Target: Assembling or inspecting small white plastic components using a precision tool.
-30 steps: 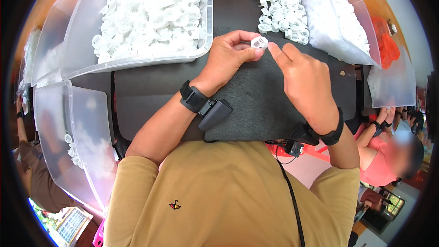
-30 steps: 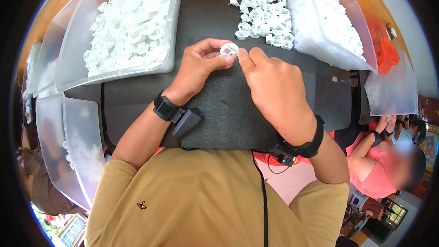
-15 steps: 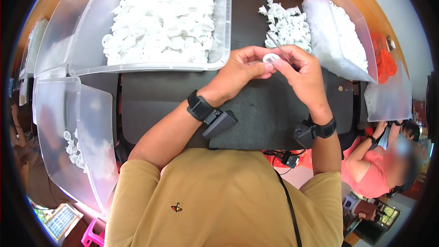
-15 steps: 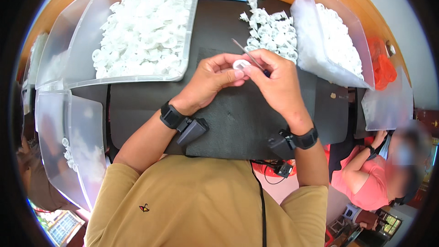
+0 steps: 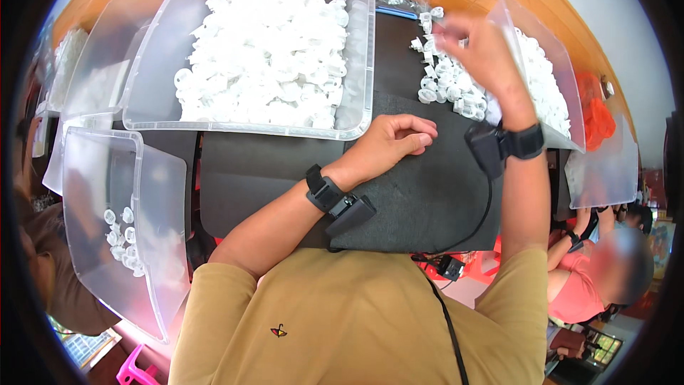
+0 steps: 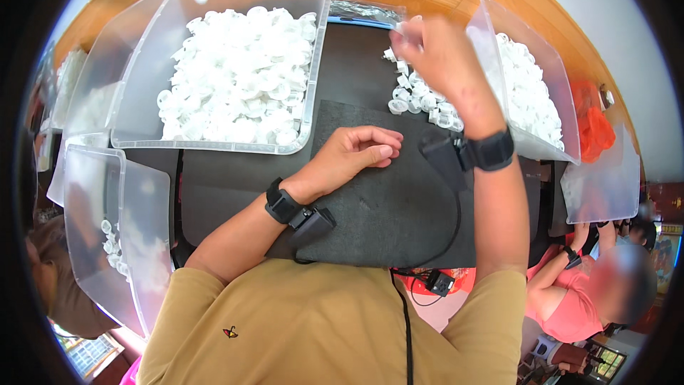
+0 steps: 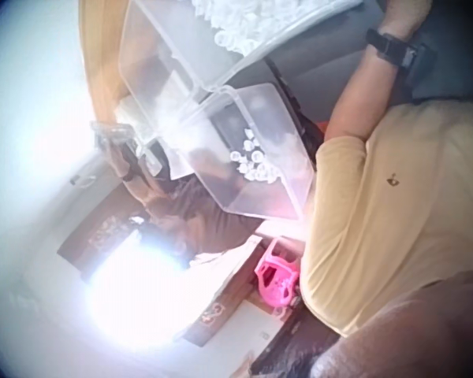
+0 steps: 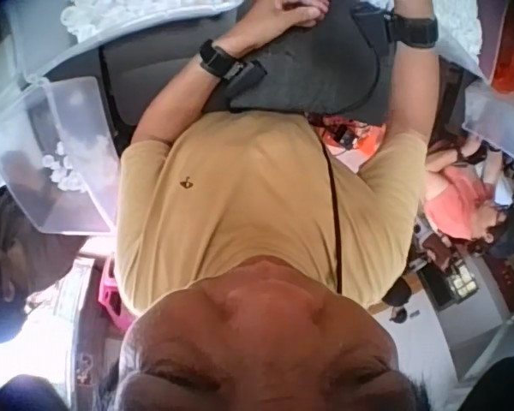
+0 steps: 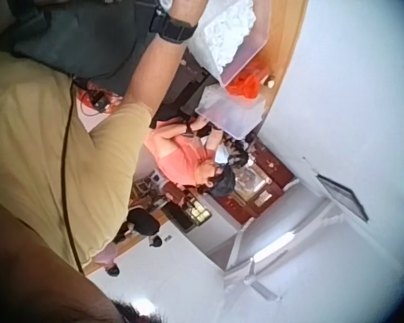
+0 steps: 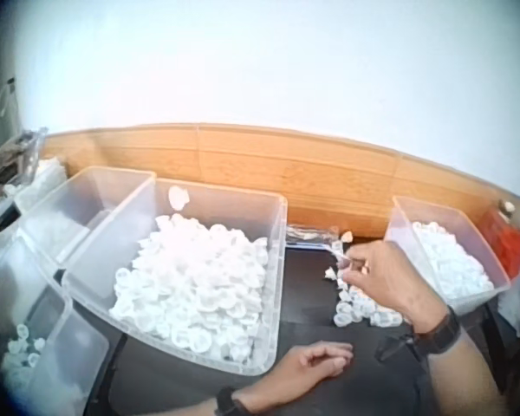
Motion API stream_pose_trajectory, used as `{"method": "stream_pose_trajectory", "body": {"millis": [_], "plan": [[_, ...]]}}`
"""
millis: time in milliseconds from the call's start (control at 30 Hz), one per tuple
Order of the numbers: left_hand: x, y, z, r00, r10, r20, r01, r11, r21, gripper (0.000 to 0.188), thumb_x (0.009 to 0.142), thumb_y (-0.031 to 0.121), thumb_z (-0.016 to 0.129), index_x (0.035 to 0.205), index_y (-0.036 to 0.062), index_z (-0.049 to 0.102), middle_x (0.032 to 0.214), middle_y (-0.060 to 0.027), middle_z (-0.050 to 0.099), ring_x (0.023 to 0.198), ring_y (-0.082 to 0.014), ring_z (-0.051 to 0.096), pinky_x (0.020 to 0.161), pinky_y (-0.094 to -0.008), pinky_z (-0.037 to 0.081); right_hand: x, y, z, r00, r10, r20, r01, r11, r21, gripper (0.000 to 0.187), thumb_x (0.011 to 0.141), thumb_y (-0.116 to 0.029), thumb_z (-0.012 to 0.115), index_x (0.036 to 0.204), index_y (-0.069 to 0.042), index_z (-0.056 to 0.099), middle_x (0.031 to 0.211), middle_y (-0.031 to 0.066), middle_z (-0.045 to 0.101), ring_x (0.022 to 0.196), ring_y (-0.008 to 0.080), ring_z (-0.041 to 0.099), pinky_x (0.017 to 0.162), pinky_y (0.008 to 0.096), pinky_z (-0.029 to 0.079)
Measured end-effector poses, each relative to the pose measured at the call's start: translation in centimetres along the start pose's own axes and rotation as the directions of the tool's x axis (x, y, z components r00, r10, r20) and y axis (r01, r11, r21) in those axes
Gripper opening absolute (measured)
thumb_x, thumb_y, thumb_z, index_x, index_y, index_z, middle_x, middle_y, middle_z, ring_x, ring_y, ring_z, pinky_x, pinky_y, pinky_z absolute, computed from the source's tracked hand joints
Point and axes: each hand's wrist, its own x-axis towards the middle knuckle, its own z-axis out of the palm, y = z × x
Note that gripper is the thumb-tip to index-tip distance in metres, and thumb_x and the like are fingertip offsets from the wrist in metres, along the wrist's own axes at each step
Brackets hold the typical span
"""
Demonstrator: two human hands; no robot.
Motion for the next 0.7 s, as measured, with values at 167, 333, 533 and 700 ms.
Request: {"method": "stream_pose_trajectory", "body": {"millis": [167,333,533,700], "plan": [[-0.4,-0.1,0.0,0.997,0.074,-0.017,-0.074,0.997,0.015,0.023,0.093,0.013,0.059,0.111,-0.0014,0.062,0.122,-0.0114,0.058,0.100,-0.0125,0.061,0.089,-0.0263,0.051,-6.6,0.8,4.0,0.967,0.183,0.176,-0.171,0.982,-0.083,0.018,0.074,-0.009,0.070,0.092,-0.005,0.069,0.081,0.0114,0.062,0.076,0.0302,0.062,0.068,0.0391,0.048],[-0.4,0.2,0.5,0.987,0.096,-0.126,-0.107,0.991,-0.082,0.033,0.095,0.011,0.056,0.126,0.0004,0.050,0.124,-0.0116,0.054,0.104,-0.0162,0.060,0.090,-0.0287,0.052,-8.6,2.3,5.7,0.995,0.098,-0.005,-0.098,0.995,0.028,0.015,0.077,-0.005,0.068,0.091,-0.005,0.068,0.088,0.0098,0.060,0.082,0.0302,0.061,0.073,0.0386,0.048],[-0.6,1.2,-0.2,0.985,0.016,-0.169,-0.072,0.940,-0.333,0.042,0.095,0.013,0.056,0.133,0.0013,0.040,0.122,-0.0114,0.053,0.107,-0.0192,0.060,0.091,-0.0285,0.052,-10.1,-0.7,4.6,0.980,-0.046,-0.193,0.095,0.963,0.251,0.017,0.076,0.001,0.068,0.091,-0.005,0.068,0.084,0.0061,0.059,0.070,0.0229,0.059,0.063,0.0307,0.048],[-0.6,1.1,-0.4,0.990,0.040,-0.138,-0.078,0.957,-0.281,0.031,0.094,0.014,0.059,0.121,0.0005,0.053,0.113,-0.0084,0.060,0.104,-0.0161,0.061,0.091,-0.0281,0.053,-11.2,-2.5,4.2,0.981,-0.089,-0.173,0.143,0.934,0.329,0.018,0.077,0.002,0.067,0.094,-0.005,0.069,0.083,0.0045,0.061,0.070,0.0164,0.060,0.062,0.0276,0.047]]}}
